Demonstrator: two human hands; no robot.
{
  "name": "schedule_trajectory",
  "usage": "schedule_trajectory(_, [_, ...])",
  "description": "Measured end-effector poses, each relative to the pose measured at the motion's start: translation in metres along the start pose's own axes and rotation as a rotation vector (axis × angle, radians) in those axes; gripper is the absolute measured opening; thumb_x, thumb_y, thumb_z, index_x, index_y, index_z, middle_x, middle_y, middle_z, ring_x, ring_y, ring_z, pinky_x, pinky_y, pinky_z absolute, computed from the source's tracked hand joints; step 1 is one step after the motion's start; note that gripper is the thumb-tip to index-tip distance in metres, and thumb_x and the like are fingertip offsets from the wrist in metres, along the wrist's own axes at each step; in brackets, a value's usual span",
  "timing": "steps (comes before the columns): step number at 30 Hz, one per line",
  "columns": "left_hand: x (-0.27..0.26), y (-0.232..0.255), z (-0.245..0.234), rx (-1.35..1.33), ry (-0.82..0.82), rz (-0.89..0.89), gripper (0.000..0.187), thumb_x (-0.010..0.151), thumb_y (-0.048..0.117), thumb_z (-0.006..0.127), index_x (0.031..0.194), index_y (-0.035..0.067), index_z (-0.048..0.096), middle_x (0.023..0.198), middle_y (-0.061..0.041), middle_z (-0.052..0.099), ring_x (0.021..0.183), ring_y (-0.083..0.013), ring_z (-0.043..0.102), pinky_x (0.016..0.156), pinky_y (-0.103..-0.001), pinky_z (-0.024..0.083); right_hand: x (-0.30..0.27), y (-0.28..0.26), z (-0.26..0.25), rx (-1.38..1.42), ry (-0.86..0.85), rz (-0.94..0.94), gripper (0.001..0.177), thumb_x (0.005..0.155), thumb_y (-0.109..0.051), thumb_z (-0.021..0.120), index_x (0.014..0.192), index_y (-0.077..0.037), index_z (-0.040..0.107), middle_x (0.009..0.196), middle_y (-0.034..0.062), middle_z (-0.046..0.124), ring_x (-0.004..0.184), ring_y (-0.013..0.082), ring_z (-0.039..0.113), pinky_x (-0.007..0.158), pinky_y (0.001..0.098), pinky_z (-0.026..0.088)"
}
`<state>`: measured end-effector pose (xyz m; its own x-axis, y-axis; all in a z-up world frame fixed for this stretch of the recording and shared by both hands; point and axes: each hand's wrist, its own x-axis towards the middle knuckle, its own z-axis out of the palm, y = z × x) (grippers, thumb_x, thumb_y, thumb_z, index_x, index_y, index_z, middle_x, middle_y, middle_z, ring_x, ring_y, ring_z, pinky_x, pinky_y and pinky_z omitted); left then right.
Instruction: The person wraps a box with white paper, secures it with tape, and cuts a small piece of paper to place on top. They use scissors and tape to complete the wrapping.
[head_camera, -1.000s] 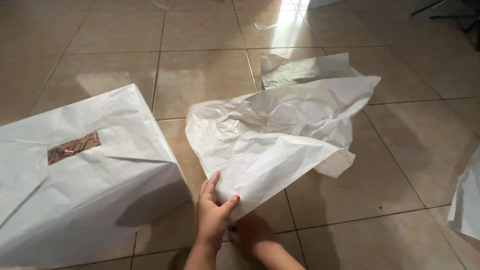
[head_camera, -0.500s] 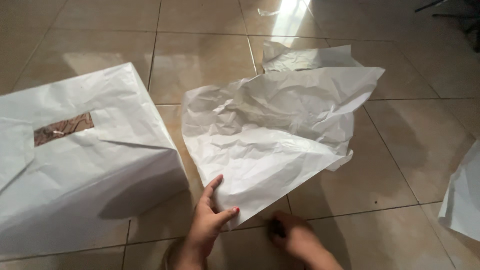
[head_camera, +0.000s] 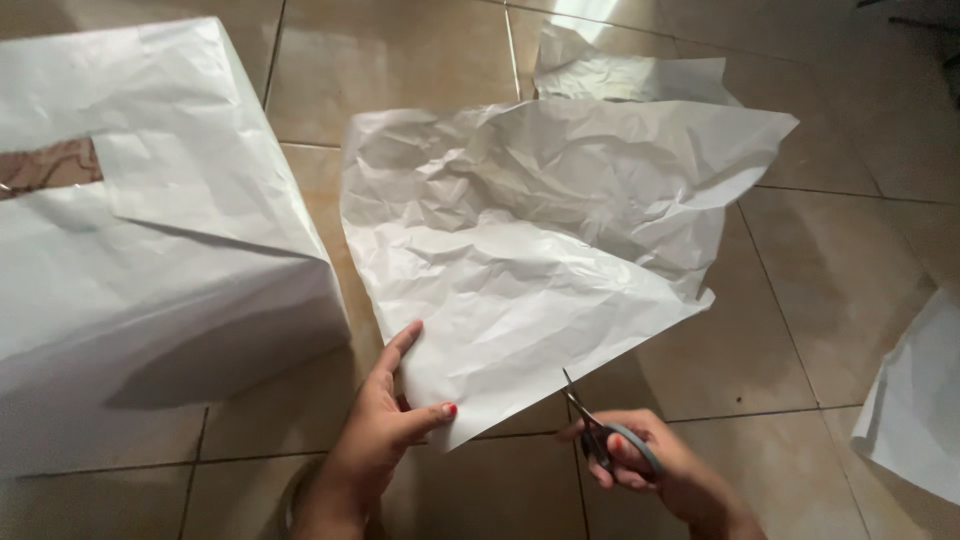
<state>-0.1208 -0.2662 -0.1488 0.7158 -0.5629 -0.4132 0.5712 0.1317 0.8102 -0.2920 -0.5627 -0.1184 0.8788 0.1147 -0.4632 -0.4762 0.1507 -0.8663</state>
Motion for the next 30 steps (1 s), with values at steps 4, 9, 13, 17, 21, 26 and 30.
schedule_trajectory(4, [0.000, 0.003, -0.001, -0.034, -0.015, 0.030, 0.108, 0.066, 0.002, 0.078, 0.160, 0.020, 0.029, 0.130, -0.010, 0.066, 0.092, -0.0139, 0.065, 0.067, -0.028, 0.052, 0.018, -0.011, 0.009, -0.033, 0.026, 0.025, 0.083, 0.083, -0.062, 0.072, 0.120, 0.012, 0.070, 0.067, 0.0046, 0.062, 0.045, 0.0030, 0.035, 0.040, 0.0204, 0.022])
schedule_trajectory(9, [0.003, 0.003, -0.002, -0.123, -0.054, 0.066, 0.110, 0.067, -0.001, 0.075, 0.162, 0.018, 0.023, 0.138, -0.013, 0.063, 0.108, -0.0173, 0.066, 0.081, -0.029, 0.056, 0.024, -0.009, 0.014, -0.077, 0.098, 0.111, 0.085, 0.079, -0.063, 0.072, 0.120, 0.011, 0.072, 0.063, 0.0047, 0.062, 0.043, 0.0039, 0.034, 0.042, 0.0218, 0.025])
schedule_trajectory(13, [0.006, 0.003, -0.003, -0.135, -0.085, 0.078, 0.110, 0.070, -0.002, 0.075, 0.163, 0.016, 0.021, 0.148, -0.015, 0.057, 0.118, -0.0175, 0.062, 0.088, -0.030, 0.053, 0.024, -0.006, 0.013, -0.043, 0.123, 0.153, 0.084, 0.078, -0.061, 0.074, 0.122, 0.010, 0.068, 0.062, 0.0037, 0.061, 0.046, 0.0051, 0.037, 0.045, 0.0230, 0.025])
schedule_trajectory(17, [0.006, 0.004, -0.002, -0.122, -0.098, 0.115, 0.108, 0.070, -0.003, 0.075, 0.162, 0.015, 0.022, 0.153, -0.014, 0.051, 0.126, -0.0148, 0.060, 0.096, -0.027, 0.052, 0.025, -0.003, 0.014, -0.051, 0.121, 0.120, 0.084, 0.076, -0.061, 0.076, 0.123, 0.009, 0.069, 0.062, 0.0021, 0.058, 0.048, 0.0050, 0.036, 0.046, 0.0233, 0.025])
schedule_trajectory(21, [0.004, 0.005, -0.002, -0.084, -0.052, 0.081, 0.095, 0.069, -0.004, 0.074, 0.156, 0.015, 0.040, 0.144, -0.010, 0.056, 0.108, -0.0164, 0.063, 0.084, -0.030, 0.054, 0.029, 0.000, 0.013, -0.080, 0.131, 0.123, 0.084, 0.076, -0.060, 0.077, 0.123, 0.009, 0.073, 0.061, 0.0009, 0.057, 0.049, 0.0050, 0.037, 0.046, 0.0235, 0.025])
schedule_trajectory(26, [0.005, 0.007, -0.003, -0.124, -0.043, -0.011, 0.085, 0.073, -0.003, 0.074, 0.152, 0.015, 0.047, 0.130, -0.012, 0.066, 0.098, -0.0174, 0.067, 0.081, -0.033, 0.057, 0.032, 0.002, 0.015, -0.104, 0.140, 0.141, 0.082, 0.075, -0.061, 0.077, 0.122, 0.007, 0.071, 0.061, -0.0005, 0.056, 0.053, 0.0055, 0.041, 0.048, 0.0228, 0.026])
schedule_trajectory(30, [0.005, 0.006, -0.004, -0.132, -0.043, 0.014, 0.081, 0.074, -0.001, 0.073, 0.150, 0.011, 0.048, 0.132, -0.010, 0.066, 0.101, -0.0150, 0.069, 0.083, -0.032, 0.059, 0.029, 0.007, 0.015, -0.151, 0.131, 0.202, 0.083, 0.074, -0.061, 0.078, 0.128, 0.001, 0.068, 0.065, -0.0014, 0.056, 0.059, 0.0059, 0.046, 0.050, 0.0219, 0.027])
